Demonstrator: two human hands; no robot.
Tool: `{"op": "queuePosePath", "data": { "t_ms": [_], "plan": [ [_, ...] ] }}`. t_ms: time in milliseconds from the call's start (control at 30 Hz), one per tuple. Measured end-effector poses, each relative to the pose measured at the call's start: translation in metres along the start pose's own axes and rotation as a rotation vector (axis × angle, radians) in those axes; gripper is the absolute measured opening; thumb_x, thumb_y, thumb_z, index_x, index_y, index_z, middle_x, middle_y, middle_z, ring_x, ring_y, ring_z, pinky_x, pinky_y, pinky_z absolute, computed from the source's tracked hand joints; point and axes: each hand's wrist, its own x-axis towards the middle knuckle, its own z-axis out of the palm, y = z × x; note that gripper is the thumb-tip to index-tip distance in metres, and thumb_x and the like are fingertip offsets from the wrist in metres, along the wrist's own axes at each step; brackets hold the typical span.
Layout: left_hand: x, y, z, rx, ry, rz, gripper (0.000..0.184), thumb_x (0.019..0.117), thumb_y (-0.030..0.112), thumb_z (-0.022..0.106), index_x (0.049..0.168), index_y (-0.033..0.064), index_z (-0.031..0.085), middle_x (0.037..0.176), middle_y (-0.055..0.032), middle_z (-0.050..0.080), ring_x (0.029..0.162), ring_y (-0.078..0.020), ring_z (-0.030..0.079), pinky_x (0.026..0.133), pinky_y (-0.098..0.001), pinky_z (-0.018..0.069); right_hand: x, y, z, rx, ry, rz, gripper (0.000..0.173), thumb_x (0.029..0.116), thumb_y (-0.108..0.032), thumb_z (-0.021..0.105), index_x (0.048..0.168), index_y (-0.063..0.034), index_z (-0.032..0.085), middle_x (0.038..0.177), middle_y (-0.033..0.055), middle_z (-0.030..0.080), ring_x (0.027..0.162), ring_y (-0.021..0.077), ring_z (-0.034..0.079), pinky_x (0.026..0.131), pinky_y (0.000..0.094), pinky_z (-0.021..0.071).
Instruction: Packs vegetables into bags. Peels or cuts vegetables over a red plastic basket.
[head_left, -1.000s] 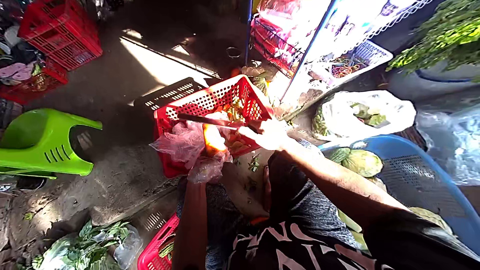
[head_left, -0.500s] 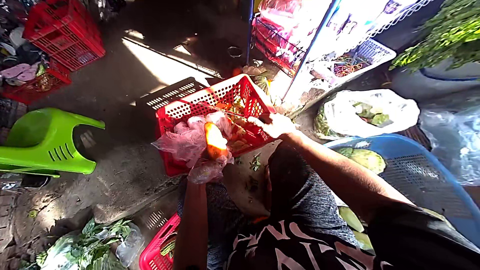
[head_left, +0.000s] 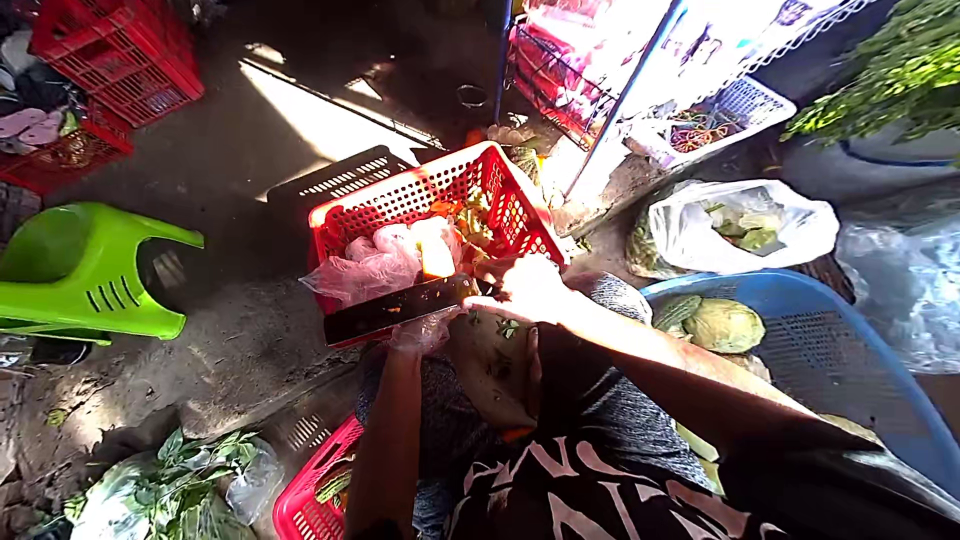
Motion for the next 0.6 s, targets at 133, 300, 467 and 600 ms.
{"op": "queuePosePath", "data": {
  "t_ms": [133,300,467,600],
  "plan": [
    [0.011,0.003,0.0,0.024,0.004,0.04,0.027,0.0845,-0.009,0.064,0.109,-0.0002,0.057,0.087,-0.0025,0.067,0.081,-0.009,0.066,0.076,-0.0271,0.0579,0.008,0.036,0.006,-0.018,-0.036,0.23,0.081,0.0931,-0.078,0.043,0.102,-0.0035,0.075,0.078,0.0214,0.07,0.081,0.0456,0.07,0.068,0.0671,0.0507],
    [0.012,0.008,0.006,0.152,0.026,0.07,0.049,0.0824,-0.008,0.068,0.128,-0.0031,0.049,0.098,-0.0069,0.065,0.087,-0.0097,0.066,0.079,-0.027,0.0573,0.022,0.054,0.01,-0.011,-0.142,0.451,0.078,0.0937,-0.079,0.043,0.111,-0.009,0.073,0.095,0.0231,0.072,0.096,0.0463,0.069,0.078,0.0688,0.0505],
    [-0.001,0.018,0.011,0.191,0.008,0.172,0.08,0.0794,-0.005,0.074,0.147,-0.0058,0.03,0.116,-0.0133,0.063,0.1,-0.0112,0.067,0.087,-0.0274,0.0583,0.024,0.073,-0.023,0.041,-0.169,0.679,0.076,0.0981,-0.074,0.042,0.124,-0.0079,0.069,0.117,0.0278,0.069,0.111,0.0503,0.065,0.088,0.0725,0.0482],
    [0.003,0.01,0.011,0.074,0.027,0.1,0.061,0.0806,-0.012,0.068,0.135,-0.0012,0.042,0.101,-0.0064,0.066,0.089,-0.0094,0.067,0.079,-0.027,0.0583,0.023,0.049,-0.029,0.123,-0.077,0.494,0.078,0.0982,-0.076,0.038,0.117,-0.008,0.073,0.106,0.0254,0.072,0.104,0.0483,0.068,0.085,0.0722,0.0486]
  ]
}}
